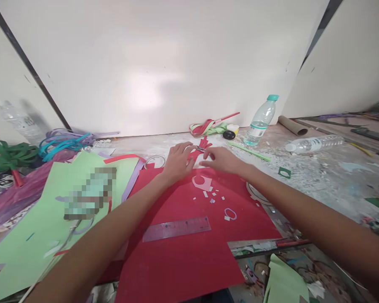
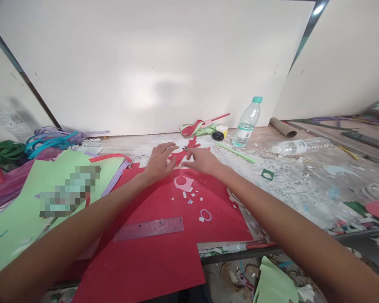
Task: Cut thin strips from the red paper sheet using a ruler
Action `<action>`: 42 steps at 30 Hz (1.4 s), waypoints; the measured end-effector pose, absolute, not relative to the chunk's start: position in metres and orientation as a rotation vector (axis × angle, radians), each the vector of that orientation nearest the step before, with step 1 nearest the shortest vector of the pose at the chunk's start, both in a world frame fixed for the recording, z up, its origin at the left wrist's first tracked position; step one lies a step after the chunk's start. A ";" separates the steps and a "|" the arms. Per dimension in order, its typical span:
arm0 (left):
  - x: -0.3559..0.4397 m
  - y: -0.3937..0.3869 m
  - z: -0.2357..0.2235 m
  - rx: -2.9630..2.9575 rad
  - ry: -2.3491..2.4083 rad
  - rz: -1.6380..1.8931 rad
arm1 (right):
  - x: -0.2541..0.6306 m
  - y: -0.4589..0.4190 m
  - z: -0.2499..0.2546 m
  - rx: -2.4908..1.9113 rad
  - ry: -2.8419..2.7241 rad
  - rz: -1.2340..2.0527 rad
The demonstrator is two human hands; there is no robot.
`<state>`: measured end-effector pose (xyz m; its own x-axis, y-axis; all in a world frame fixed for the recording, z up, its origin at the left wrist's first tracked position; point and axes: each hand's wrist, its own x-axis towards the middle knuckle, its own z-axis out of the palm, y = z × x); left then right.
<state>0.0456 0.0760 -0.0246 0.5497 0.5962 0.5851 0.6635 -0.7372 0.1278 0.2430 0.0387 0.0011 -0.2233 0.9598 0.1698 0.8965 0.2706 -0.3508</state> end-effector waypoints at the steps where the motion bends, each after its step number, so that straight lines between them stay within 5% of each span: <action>1: 0.034 0.065 -0.017 -2.685 -1.036 -1.033 | 0.235 0.021 0.005 -1.609 -2.271 0.345; 4: -0.004 0.010 0.009 -2.836 -0.939 -1.151 | 0.212 -0.033 0.008 -1.434 -2.451 0.547; 8: -0.042 -0.088 0.020 -3.245 -0.861 -0.497 | 0.196 -0.077 0.002 -1.421 -2.591 0.588; 12: -0.057 -0.142 -0.005 -3.165 -0.822 -0.383 | 0.193 -0.088 0.001 -1.458 -2.574 0.648; 23: -0.062 -0.144 -0.012 -3.112 -0.852 -0.669 | 0.177 -0.107 0.010 -1.622 -2.687 0.436; 42: -0.035 -0.191 -0.014 -3.079 -0.532 -0.638 | 0.181 -0.098 -0.006 -1.716 -2.232 0.732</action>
<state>-0.0354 -0.1910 -0.0138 0.8644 0.3313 0.3782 0.3125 -0.9433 0.1121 0.1810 -0.0976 -0.0063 -0.2863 0.9511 -0.1162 0.8350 0.1882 -0.5170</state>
